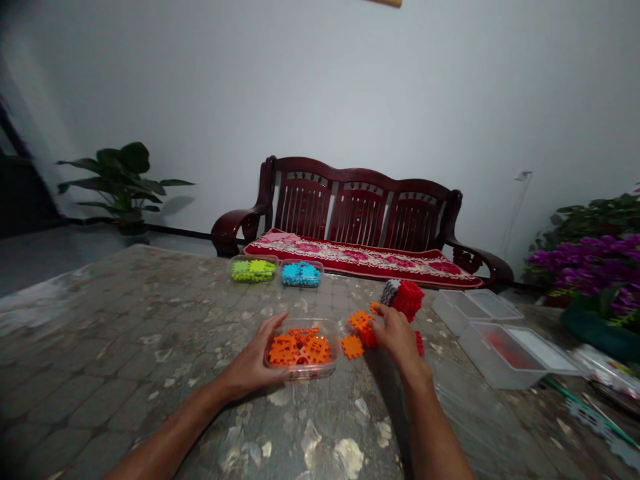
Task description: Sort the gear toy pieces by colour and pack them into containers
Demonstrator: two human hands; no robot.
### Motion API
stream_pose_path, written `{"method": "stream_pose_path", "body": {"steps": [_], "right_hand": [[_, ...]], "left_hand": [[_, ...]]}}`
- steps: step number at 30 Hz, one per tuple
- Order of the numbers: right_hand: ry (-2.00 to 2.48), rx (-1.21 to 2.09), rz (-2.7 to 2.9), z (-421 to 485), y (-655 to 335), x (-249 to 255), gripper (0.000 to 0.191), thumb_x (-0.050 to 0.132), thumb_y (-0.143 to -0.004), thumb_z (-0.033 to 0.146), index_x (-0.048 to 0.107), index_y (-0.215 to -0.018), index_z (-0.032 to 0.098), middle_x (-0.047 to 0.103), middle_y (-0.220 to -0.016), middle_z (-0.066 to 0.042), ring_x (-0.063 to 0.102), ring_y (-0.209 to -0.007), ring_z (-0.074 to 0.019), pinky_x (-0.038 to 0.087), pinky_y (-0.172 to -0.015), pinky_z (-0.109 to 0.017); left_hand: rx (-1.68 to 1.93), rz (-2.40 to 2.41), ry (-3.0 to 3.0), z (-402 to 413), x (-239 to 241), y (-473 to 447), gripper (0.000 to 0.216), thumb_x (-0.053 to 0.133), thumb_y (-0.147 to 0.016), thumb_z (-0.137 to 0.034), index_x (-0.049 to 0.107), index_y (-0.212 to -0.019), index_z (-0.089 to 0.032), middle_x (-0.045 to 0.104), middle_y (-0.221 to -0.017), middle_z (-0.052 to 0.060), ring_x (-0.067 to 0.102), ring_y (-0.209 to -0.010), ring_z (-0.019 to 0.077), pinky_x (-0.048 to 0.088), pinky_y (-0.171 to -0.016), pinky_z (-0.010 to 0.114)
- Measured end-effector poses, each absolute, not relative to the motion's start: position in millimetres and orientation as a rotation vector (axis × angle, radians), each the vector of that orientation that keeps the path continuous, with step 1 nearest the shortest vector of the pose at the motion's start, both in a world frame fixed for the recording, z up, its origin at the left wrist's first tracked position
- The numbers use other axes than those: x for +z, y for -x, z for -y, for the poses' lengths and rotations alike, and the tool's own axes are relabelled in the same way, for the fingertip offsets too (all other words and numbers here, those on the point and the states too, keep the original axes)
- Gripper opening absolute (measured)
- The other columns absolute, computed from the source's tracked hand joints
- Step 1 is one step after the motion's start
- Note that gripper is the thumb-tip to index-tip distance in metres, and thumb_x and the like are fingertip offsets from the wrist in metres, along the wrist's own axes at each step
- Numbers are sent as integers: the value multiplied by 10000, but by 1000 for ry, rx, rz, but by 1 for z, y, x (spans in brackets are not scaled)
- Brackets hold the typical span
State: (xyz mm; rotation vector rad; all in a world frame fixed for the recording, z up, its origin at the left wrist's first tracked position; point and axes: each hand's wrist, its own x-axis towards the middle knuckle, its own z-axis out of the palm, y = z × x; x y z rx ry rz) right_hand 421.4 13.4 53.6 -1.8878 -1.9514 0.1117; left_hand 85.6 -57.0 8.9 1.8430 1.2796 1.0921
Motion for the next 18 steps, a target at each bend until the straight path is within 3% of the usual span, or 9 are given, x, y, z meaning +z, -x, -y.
{"method": "stream_pose_path", "body": {"steps": [4, 10, 18], "right_hand": [[1936, -88, 2046, -8, -395, 53, 502, 654, -887, 425, 674, -1350, 232, 664, -1411, -105, 581, -1290, -304, 434, -1079, -384], [2023, -110, 2031, -5, -388, 50, 399, 627, -914, 403, 727, -1261, 235, 720, -1297, -116, 611, -1205, -310, 448, -1042, -394], [1460, 508, 2067, -1, -368, 65, 562, 709, -765, 266, 688, -1323, 208, 703, -1344, -86, 624, -1256, -267, 450, -1124, -414]], "left_hand": [[1104, -1278, -1843, 56, 5, -85, 1079, 906, -642, -498, 417, -1566, -233, 446, -1571, 168, 489, -1426, 382, 418, -1209, 540], [1106, -1274, -1850, 56, 6, -85, 1082, 903, -644, -515, 414, -1569, -240, 444, -1569, 163, 492, -1420, 382, 422, -1206, 537], [1099, -1268, -1843, 58, 11, -86, 1075, 902, -653, -504, 409, -1567, -226, 431, -1572, 173, 475, -1431, 385, 406, -1213, 546]]}}
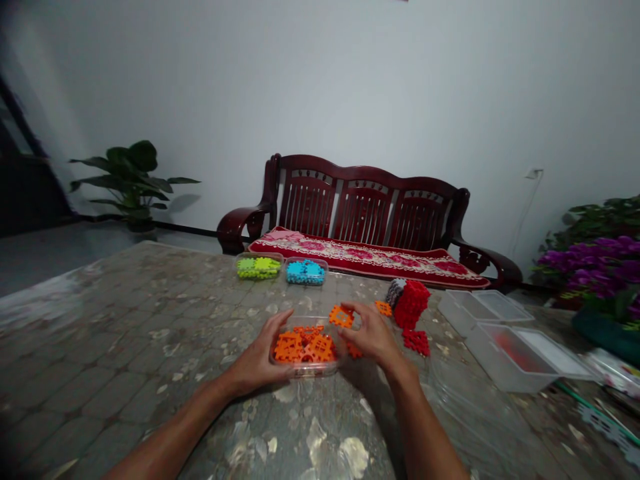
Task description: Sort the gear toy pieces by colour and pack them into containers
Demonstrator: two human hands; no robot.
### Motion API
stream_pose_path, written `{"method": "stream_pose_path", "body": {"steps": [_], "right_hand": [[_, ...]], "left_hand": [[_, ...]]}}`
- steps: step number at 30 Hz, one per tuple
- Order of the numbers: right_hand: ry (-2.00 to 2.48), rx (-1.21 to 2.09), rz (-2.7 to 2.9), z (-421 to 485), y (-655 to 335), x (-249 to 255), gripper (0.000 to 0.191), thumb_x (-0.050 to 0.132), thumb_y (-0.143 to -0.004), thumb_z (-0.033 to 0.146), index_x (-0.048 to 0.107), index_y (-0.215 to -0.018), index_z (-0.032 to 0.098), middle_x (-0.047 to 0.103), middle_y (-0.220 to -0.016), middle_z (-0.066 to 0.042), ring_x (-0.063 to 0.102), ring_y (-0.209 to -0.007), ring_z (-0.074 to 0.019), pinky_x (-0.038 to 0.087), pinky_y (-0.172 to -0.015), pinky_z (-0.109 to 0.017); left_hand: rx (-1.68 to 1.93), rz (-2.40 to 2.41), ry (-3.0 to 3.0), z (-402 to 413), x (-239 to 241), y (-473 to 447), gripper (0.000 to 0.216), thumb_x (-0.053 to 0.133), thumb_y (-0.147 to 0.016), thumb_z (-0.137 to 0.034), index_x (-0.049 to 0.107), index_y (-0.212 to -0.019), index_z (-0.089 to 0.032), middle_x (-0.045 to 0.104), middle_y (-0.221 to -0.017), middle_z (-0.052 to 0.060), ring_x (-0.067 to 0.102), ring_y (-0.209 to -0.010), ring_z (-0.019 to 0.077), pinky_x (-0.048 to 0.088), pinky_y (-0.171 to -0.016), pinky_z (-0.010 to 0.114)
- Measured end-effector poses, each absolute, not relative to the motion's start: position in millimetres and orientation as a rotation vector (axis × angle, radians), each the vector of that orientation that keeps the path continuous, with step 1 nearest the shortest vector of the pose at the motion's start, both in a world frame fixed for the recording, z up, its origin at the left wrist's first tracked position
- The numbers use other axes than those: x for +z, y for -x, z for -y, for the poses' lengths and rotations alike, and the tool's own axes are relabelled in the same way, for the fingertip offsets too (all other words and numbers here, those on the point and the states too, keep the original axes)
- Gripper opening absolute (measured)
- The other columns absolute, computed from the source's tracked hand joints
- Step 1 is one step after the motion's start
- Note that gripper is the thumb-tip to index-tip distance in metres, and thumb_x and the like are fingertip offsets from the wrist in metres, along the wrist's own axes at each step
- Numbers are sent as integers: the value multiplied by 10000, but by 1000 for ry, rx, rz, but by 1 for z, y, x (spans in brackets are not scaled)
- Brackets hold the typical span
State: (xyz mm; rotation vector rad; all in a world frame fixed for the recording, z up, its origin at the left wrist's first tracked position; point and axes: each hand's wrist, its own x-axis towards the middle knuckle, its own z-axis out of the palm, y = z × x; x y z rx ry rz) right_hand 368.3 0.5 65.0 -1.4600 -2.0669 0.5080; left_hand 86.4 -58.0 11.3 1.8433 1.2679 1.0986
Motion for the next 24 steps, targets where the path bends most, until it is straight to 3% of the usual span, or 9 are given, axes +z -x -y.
{"method": "stream_pose_path", "body": {"steps": [5, 9, 15, 18, 24], "right_hand": [[1411, 679, 2212, 17, -354, 77, 633, 733, -668, 181, 721, -1298, 240, 700, -1346, -83, 631, -1249, -279, 494, -1087, -409], [1451, 670, 2123, 8, -373, 77, 461, 697, -714, 216, 780, -1167, 225, 752, -1251, -82, 678, -1176, -281, 505, -1078, -430], [1612, 480, 1714, -33, -423, 53, 490, 548, -816, 186, 709, -1276, 137, 762, -1241, -121, 719, -1147, -248, 541, -1043, -397], [1873, 287, 1939, -52, -434, 48, 550, 482, -851, 99, 651, -1374, 128, 716, -1346, -124, 686, -1229, -208, 508, -1072, -315], [2023, 134, 2261, -84, -424, 57, 530, 581, -814, 38, 702, -1316, 155, 715, -1338, -156, 652, -1282, -264, 471, -1078, -304]], "left_hand": [[1109, -1270, -1839, 58, 11, -86, 1077, 911, -643, -485, 415, -1561, -221, 427, -1573, 178, 486, -1419, 388, 409, -1211, 544], [1090, -1259, -1854, 56, 8, -85, 1069, 896, -656, -441, 393, -1572, -219, 420, -1580, 174, 483, -1423, 379, 411, -1209, 549], [1080, -1277, -1860, 56, 9, -86, 1053, 891, -658, -460, 412, -1564, -217, 417, -1593, 172, 459, -1451, 382, 385, -1229, 547], [1087, -1267, -1856, 56, 11, -86, 1063, 901, -642, -477, 425, -1557, -222, 430, -1585, 173, 462, -1449, 386, 369, -1237, 557], [1094, -1258, -1842, 56, 8, -86, 1074, 898, -651, -470, 399, -1566, -212, 400, -1605, 179, 429, -1472, 386, 351, -1246, 561]]}}
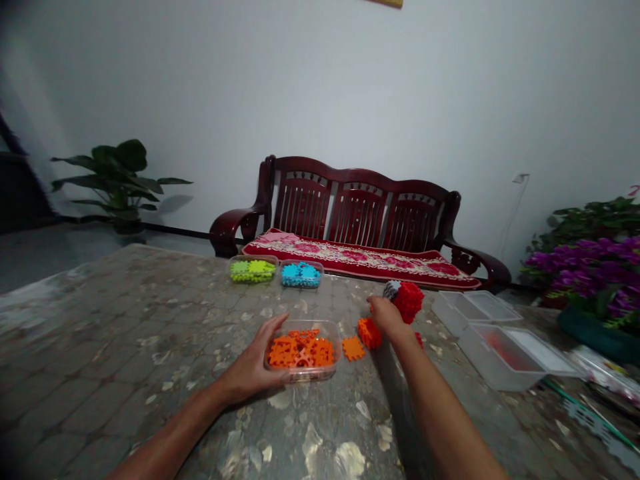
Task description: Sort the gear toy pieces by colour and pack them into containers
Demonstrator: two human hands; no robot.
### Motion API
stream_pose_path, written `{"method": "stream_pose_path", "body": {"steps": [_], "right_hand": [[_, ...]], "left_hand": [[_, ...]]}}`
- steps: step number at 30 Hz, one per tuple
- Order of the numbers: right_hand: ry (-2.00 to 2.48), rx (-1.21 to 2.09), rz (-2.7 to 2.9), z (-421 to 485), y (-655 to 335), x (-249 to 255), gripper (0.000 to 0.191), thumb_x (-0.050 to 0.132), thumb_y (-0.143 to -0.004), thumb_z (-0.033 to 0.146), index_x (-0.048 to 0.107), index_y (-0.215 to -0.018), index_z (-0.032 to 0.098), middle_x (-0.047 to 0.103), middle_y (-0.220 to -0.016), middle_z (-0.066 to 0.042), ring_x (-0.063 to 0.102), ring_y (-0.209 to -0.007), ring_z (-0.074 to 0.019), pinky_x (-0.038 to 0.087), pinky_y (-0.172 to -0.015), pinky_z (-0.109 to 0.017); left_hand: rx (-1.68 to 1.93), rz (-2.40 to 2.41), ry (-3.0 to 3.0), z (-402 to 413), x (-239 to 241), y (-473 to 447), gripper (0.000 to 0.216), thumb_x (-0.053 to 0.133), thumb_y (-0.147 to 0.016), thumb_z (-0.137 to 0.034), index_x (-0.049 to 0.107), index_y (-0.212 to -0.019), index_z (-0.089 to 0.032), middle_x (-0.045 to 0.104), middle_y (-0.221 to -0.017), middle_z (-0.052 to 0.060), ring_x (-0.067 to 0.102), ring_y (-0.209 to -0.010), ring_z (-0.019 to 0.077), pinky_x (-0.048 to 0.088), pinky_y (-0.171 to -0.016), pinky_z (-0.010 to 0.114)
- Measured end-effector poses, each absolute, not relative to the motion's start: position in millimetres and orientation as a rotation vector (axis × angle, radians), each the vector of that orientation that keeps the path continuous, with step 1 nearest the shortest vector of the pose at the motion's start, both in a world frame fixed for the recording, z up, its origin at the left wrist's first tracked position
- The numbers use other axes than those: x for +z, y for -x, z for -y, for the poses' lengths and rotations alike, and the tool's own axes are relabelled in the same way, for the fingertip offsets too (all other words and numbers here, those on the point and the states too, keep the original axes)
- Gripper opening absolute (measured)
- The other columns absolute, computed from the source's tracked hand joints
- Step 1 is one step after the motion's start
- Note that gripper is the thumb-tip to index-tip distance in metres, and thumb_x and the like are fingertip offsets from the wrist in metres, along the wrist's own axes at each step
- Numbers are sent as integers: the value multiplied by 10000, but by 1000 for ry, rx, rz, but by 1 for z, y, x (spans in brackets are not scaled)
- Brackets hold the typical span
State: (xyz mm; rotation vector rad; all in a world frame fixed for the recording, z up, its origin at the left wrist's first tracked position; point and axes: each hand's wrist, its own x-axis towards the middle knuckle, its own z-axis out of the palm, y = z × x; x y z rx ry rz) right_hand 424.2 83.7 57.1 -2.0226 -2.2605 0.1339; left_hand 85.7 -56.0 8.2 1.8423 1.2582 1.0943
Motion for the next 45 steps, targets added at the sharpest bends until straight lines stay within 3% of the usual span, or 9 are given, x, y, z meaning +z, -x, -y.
{"method": "stream_pose_path", "body": {"steps": [4, 11, 22, 37, 45], "right_hand": [[2100, 74, 2418, -99, -419, 66, 458, 623, -805, 37, 735, -1233, 151, 760, -1218, -182, 697, -1193, -285, 501, -1007, -324], [2228, 7, 2516, -103, -415, 69, 342, 546, -888, 62, 772, -1138, 118, 757, -1193, -224, 730, -1127, -308, 546, -899, -332], [2289, -47, 2500, -96, -418, 65, 353, 496, -956, 130, 737, -1213, 114, 749, -1214, -223, 714, -1164, -286, 536, -913, -315], [2254, 27, 2618, -99, -420, 74, 314, 652, -828, 111, 787, -1112, 103, 763, -1177, -229, 728, -1140, -305, 544, -918, -310], [2281, 8, 2548, -99, -416, 76, 391, 708, -801, 226, 755, -1178, 131, 759, -1199, -208, 724, -1125, -313, 545, -865, -315]], "left_hand": [[1106, -1253, -1844, 56, 6, -85, 1065, 899, -651, -458, 406, -1562, -211, 403, -1605, 174, 434, -1470, 383, 360, -1245, 549], [1062, -1284, -1868, 58, 8, -86, 1060, 896, -669, -495, 396, -1561, -216, 377, -1623, 172, 390, -1506, 372, 336, -1263, 542], [1079, -1295, -1891, 55, 0, -85, 1050, 887, -666, -432, 393, -1567, -217, 393, -1614, 162, 417, -1487, 373, 365, -1248, 538], [1087, -1287, -1874, 56, 4, -86, 1049, 902, -658, -470, 417, -1559, -240, 403, -1611, 156, 434, -1477, 379, 372, -1246, 544], [1057, -1297, -1830, 59, 11, -86, 1076, 902, -655, -527, 413, -1562, -217, 381, -1624, 173, 421, -1484, 389, 364, -1248, 543]]}}
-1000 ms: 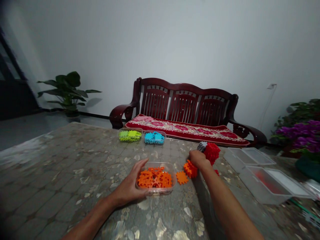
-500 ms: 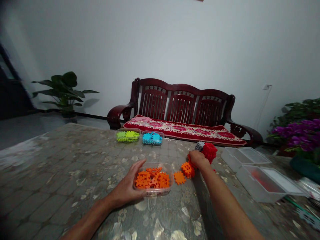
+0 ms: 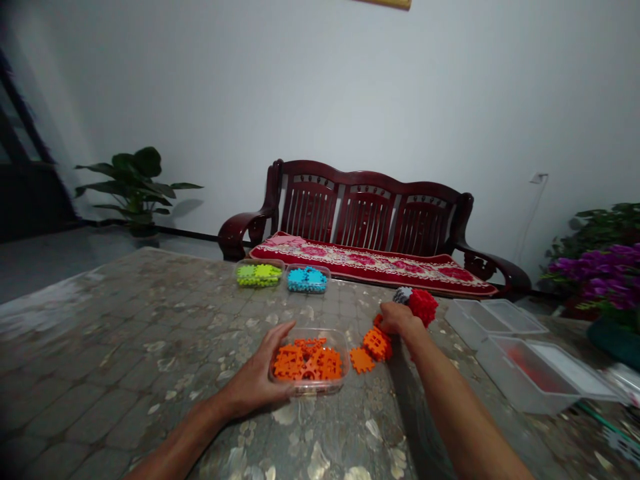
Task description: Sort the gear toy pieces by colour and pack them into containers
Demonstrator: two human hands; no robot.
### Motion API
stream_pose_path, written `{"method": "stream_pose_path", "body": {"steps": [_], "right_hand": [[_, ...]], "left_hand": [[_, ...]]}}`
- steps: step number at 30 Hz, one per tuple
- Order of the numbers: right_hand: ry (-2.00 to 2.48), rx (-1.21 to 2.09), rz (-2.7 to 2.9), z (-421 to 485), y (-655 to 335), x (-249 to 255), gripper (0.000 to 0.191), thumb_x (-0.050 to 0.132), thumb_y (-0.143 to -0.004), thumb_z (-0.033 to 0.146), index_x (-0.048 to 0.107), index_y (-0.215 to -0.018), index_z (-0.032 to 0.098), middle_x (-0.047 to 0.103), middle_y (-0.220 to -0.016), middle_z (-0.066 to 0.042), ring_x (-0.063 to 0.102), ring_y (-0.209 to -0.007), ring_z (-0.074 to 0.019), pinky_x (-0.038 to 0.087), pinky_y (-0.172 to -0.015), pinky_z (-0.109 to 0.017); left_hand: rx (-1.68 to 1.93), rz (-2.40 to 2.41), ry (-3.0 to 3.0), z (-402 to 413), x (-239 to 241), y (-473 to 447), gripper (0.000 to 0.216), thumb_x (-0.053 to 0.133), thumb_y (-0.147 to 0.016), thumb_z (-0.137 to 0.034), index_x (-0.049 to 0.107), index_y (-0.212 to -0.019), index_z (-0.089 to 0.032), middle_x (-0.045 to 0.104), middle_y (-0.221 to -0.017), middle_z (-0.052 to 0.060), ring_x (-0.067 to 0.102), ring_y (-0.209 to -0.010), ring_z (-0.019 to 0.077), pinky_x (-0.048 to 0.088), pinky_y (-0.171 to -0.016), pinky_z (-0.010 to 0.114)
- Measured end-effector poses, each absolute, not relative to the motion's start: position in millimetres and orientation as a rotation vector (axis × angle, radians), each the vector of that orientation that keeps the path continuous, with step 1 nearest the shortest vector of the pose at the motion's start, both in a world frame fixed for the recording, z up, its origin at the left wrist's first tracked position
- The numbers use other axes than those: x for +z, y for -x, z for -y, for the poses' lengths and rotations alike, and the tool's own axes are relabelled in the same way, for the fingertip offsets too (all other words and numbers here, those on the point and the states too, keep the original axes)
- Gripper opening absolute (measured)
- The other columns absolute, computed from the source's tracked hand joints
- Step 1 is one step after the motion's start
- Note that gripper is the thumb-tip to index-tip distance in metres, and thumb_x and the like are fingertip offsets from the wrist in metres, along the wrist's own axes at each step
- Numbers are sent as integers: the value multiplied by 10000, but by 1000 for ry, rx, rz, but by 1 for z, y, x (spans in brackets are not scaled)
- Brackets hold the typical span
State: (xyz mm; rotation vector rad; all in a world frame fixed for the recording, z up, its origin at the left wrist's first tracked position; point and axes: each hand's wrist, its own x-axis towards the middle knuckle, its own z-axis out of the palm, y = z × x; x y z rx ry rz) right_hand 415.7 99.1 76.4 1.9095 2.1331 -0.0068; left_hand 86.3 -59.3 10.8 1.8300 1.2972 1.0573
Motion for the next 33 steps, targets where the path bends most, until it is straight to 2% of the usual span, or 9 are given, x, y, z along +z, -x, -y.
{"method": "stream_pose_path", "body": {"steps": [5, 10, 13, 19, 23, 25, 29, 33], "right_hand": [[-1952, -21, -2159, -96, -415, 88, 530, 689, -810, 257, 672, -1315, 99, 723, -1276, -222, 704, -1155, -328, 536, -872, -337], [-1911, -94, -2363, -75, -392, 119, 715, 651, -821, 253, 499, -1515, 172, 732, -1285, -116, 706, -1113, -247, 506, -893, -287], [-1775, -211, -2642, -44, -363, 134, 783, 697, -774, 257, 487, -1526, 204, 752, -1229, -91, 706, -1071, -261, 497, -902, -310], [-1361, -98, -2919, 11, -299, 125, 756, 693, -761, 235, 518, -1493, 173, 739, -1243, -149, 696, -1096, -295, 499, -908, -350], [-1292, -112, -2996, 14, -282, 110, 695, 683, -778, 221, 551, -1460, 190, 736, -1251, -151, 684, -1128, -300, 506, -919, -368], [-1387, -176, -3038, 9, -288, 106, 633, 662, -803, 222, 583, -1431, 212, 744, -1247, -121, 687, -1120, -275, 509, -935, -362], [-1908, -261, -2981, -4, -332, 98, 445, 572, -863, 202, 689, -1292, 227, 763, -1204, -77, 722, -920, -199, 536, -890, -329], [-2487, -345, -2686, -15, -390, 74, 382, 509, -887, 184, 729, -1198, 198, 780, -1175, -79, 734, -1023, -218, 538, -944, -322]], "left_hand": [[1045, -1287, -1822, 60, 13, -87, 1095, 907, -644, -530, 403, -1563, -214, 368, -1627, 183, 411, -1487, 389, 355, -1250, 551], [1077, -1269, -1864, 58, 10, -86, 1076, 908, -643, -477, 408, -1560, -218, 386, -1615, 175, 408, -1490, 373, 347, -1256, 536], [1090, -1262, -1864, 58, 9, -86, 1070, 904, -652, -463, 403, -1564, -215, 390, -1613, 169, 411, -1490, 366, 353, -1255, 526], [1112, -1247, -1824, 59, 12, -88, 1093, 901, -659, -456, 373, -1588, -224, 408, -1607, 171, 447, -1464, 377, 378, -1236, 542], [1135, -1232, -1826, 58, 11, -88, 1103, 899, -654, -402, 358, -1599, -224, 425, -1596, 168, 444, -1467, 376, 369, -1241, 547], [1128, -1246, -1819, 57, 9, -88, 1119, 901, -656, -419, 343, -1604, -215, 419, -1598, 175, 440, -1470, 377, 371, -1239, 549], [1098, -1261, -1806, 59, 11, -88, 1146, 914, -644, -466, 340, -1602, -210, 407, -1602, 183, 445, -1468, 377, 394, -1227, 529], [1077, -1299, -1770, 61, 16, -89, 1165, 914, -633, -523, 350, -1599, -199, 422, -1585, 200, 450, -1459, 394, 392, -1222, 551]]}}
